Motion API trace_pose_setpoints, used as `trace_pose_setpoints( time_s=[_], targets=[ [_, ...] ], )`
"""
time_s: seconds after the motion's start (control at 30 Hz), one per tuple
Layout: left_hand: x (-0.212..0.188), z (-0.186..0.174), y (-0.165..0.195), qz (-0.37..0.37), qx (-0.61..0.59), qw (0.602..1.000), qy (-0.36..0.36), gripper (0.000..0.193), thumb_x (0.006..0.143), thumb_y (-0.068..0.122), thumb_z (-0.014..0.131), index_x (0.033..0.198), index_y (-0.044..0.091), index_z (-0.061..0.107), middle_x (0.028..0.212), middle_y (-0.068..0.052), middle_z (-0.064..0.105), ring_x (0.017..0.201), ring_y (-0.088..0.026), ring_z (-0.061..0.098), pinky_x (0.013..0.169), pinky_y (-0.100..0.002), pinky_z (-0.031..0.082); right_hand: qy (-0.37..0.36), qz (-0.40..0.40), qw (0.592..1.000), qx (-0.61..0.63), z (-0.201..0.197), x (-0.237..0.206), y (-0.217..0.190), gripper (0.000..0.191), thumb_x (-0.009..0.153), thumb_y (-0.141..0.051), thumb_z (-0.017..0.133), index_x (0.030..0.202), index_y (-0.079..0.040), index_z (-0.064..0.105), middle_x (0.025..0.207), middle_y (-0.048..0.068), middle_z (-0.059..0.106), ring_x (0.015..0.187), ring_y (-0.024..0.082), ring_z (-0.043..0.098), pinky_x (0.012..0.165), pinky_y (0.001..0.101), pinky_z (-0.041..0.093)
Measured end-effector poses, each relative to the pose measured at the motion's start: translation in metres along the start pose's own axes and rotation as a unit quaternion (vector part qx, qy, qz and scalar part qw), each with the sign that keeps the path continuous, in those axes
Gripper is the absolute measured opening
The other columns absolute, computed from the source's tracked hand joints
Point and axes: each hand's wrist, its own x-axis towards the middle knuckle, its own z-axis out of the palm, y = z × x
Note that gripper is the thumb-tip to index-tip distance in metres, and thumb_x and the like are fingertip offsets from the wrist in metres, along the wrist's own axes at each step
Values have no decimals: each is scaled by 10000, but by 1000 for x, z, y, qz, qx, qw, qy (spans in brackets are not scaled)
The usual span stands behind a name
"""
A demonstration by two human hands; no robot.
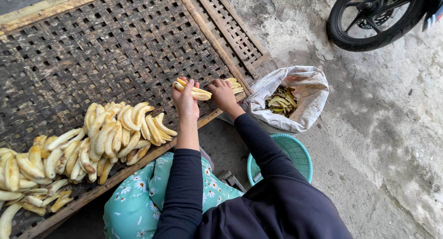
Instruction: The person sits on the ground and peels bananas with a small knife, dropping the peels into a sack. They place the peeled bananas into a plastic basket and then arrange them in rows on a woven bamboo drying tray.
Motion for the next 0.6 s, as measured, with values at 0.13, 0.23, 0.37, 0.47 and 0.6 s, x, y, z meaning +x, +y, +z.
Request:
trace_pose_setpoints(
  time_s=[0.13, 0.23, 0.37, 0.47, 0.6],
  targets=[
    [3, -6, -2, -12, 51, 999, 13, 268, 963, 54, 662, 1217, 87, 580, 1135, -50, 597, 1038, -162, 644, 952, -389, 601, 26, 46, 995, 88, -6, -3, 0, 250, 873, -247, 757, 1093, -140, 705, 1116, 86, 630, 1087, 308, 592, 934, 445, 455],
    [5, -9, -10, 5, 100, 995, 11, 303, 996, 89, 644, 1295, 71, 603, 1191, -62, 634, 1052, -145, 656, 927, -329, 581, -39, 210, 825, 523, -11, 4, -5, 311, 996, -347, 619, 1217, -132, 660, 1109, 55, 643, 1001, 196, 615, 867, 336, 516],
    [3, -11, -28, 34, 237, 967, 84, 254, 960, 57, 667, 1212, 40, 638, 1131, -47, 695, 964, -136, 707, 833, -284, 611, -206, 239, 556, 769, -22, 4, -15, 334, 1025, -299, 609, 1271, -81, 548, 1113, -10, 625, 964, 79, 653, 813, 266, 584],
    [5, -20, -36, 38, 218, 971, 92, 205, 970, 27, 698, 1156, -18, 623, 1061, -63, 695, 901, -149, 703, 776, -304, 609, -243, 198, 666, 677, -29, 9, -11, 314, 1003, -185, 700, 1273, -61, 596, 1033, -6, 664, 813, 57, 589, 630, 224, 449],
    [9, -42, -44, -130, 259, 952, 95, 232, 973, 45, 627, 1204, 27, 612, 947, -86, 675, 752, -163, 685, 671, -301, 608, -257, 232, 774, 530, -37, 38, 19, 280, 971, -203, 679, 1209, -56, 701, 892, -9, 722, 712, 76, 626, 625, 235, 532]
  ],
)
